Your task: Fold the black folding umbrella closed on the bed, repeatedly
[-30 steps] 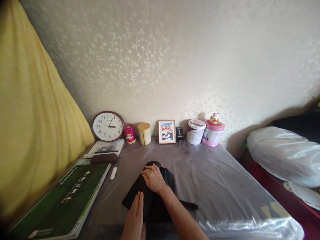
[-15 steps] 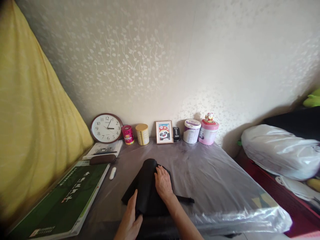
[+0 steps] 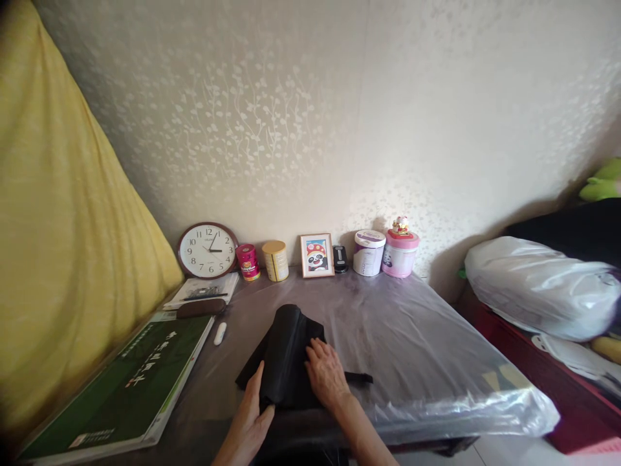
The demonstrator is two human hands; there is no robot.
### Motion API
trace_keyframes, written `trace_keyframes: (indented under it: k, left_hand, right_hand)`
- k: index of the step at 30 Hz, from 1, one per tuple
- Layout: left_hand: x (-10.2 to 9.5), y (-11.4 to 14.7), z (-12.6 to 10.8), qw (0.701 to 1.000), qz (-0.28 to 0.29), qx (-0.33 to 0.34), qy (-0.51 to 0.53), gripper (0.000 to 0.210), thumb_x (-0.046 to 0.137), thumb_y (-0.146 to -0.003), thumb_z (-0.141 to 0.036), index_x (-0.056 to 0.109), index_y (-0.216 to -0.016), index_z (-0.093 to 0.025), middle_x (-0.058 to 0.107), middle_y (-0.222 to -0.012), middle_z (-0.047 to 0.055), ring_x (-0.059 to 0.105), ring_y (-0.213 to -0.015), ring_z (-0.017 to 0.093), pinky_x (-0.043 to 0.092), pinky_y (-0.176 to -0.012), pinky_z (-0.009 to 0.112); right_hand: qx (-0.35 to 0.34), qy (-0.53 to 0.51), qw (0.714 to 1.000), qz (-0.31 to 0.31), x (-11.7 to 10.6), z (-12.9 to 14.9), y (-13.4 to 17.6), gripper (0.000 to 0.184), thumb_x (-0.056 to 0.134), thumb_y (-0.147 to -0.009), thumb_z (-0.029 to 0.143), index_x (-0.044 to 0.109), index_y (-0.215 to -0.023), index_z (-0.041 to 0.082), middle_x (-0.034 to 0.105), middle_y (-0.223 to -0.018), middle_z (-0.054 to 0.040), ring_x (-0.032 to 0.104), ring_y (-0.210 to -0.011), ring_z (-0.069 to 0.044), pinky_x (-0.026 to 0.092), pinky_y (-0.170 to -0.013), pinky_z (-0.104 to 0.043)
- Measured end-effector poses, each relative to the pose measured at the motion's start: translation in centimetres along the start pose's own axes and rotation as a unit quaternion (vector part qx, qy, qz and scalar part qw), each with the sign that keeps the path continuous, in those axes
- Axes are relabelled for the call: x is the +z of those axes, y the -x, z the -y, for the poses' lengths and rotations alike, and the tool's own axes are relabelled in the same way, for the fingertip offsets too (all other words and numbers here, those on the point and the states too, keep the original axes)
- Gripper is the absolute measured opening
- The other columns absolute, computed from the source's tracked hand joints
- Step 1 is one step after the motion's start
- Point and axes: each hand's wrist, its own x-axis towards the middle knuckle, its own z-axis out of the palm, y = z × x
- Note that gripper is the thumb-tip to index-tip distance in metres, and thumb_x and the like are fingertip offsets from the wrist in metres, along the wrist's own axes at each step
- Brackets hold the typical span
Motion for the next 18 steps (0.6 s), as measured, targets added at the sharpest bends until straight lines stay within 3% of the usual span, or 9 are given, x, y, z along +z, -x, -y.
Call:
trace_keyframes:
  k: [3,7,14,18]
  left_hand:
    - [-0.2,0.1,-0.2,1.0,0.001,0.005,0.004,0.073,0.038,-0.07,-0.014,0.013,-0.137,-0.008,0.021,-0.147,0.012,0.019,-0.136,0.017,0.013,-0.114,0.034]
    - [-0.2,0.3,-0.6,1.0,-0.014,0.008,0.017,0.07,0.036,-0.071,-0.015,0.013,-0.137,-0.007,0.022,-0.146,0.013,0.02,-0.136,0.018,0.013,-0.114,0.036]
    - [0.0,0.3,-0.4,1.0,-0.017,0.021,0.007,0.069,0.036,-0.071,-0.012,0.013,-0.136,-0.008,0.023,-0.145,0.013,0.021,-0.135,0.018,0.014,-0.114,0.037]
    - [0.1,0.0,0.0,1.0,0.008,0.021,-0.003,0.072,0.036,-0.071,-0.011,0.009,-0.138,-0.009,0.018,-0.147,0.012,0.017,-0.137,0.019,0.011,-0.114,0.036]
  right_hand:
    - [0.106,-0.015,0.993,-0.049,-0.2,-2.7,0.0,0.03,0.038,-0.085,0.018,0.059,-0.107,0.018,0.061,-0.116,-0.011,0.056,-0.106,-0.023,0.043,-0.092,-0.038]
    - [0.201,-0.1,0.973,-0.053,-0.6,-4.9,-0.9,0.03,0.034,-0.087,0.024,0.058,-0.103,0.017,0.068,-0.095,-0.0092,0.064,-0.09,-0.021,0.047,-0.079,-0.031]
    - [0.243,-0.108,0.963,-0.035,-0.4,-4.5,-2.0,0.03,0.036,-0.088,0.032,0.061,-0.094,0.016,0.07,-0.089,-0.0098,0.065,-0.087,-0.022,0.044,-0.073,-0.029]
    - [0.252,-0.115,0.96,-0.049,-0.3,-4.1,-2.1,0.031,0.038,-0.088,0.036,0.063,-0.086,0.018,0.07,-0.08,-0.0072,0.066,-0.08,-0.022,0.043,-0.068,-0.028]
